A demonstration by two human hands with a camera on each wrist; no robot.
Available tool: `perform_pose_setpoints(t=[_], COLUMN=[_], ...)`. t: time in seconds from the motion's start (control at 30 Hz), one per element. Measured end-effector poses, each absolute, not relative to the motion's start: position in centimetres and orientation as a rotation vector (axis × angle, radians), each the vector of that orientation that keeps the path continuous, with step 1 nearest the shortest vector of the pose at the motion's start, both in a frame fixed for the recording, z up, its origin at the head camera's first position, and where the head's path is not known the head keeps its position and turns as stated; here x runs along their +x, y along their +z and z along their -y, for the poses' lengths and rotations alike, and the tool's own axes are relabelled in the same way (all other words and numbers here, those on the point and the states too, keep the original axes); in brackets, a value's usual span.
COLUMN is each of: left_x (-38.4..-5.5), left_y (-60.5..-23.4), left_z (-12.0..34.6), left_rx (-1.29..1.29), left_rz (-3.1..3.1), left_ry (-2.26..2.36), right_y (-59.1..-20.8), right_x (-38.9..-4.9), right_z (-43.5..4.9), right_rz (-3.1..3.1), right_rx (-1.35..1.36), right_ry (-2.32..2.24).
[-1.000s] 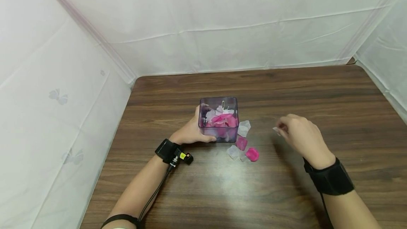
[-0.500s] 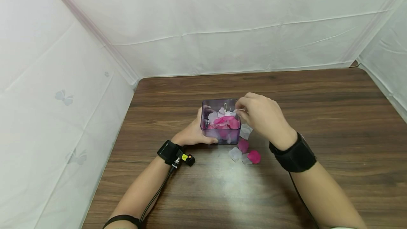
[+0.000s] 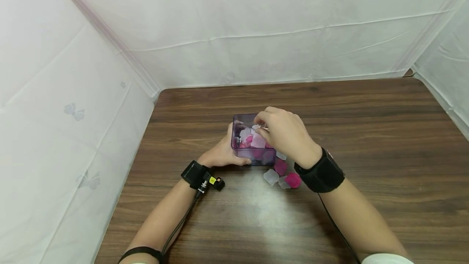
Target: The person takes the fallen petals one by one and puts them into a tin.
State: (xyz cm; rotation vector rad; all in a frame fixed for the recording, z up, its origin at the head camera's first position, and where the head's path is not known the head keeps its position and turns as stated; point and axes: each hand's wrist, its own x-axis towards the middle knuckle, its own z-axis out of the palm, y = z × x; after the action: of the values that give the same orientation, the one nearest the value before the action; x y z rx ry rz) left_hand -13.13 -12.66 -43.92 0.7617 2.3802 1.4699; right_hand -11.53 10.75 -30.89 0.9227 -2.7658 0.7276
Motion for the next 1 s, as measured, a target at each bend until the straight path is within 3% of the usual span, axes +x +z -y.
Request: perform_pose_setpoints(t=[0.3, 0.67, 1.0], left_x=[-13.1, -13.2, -13.4], left_y=[-44.0, -44.1, -44.3], left_z=[12.8, 12.6, 12.6], left_rx=[0.756, 0.772, 0.758], left_rz=[-2.377, -2.378, -2.353], left_ry=[1.490, 1.488, 1.513], right_y=[-31.7, -35.9, -39.6], right_x=[-11.6, -11.3, -7.8], right_z=[-13.1, -17.8, -20.0], right_rz=[2.782, 2.911, 3.034], right_rx=[0.831, 0.709, 0.870], right_ry=[0.740, 0.726, 0.608])
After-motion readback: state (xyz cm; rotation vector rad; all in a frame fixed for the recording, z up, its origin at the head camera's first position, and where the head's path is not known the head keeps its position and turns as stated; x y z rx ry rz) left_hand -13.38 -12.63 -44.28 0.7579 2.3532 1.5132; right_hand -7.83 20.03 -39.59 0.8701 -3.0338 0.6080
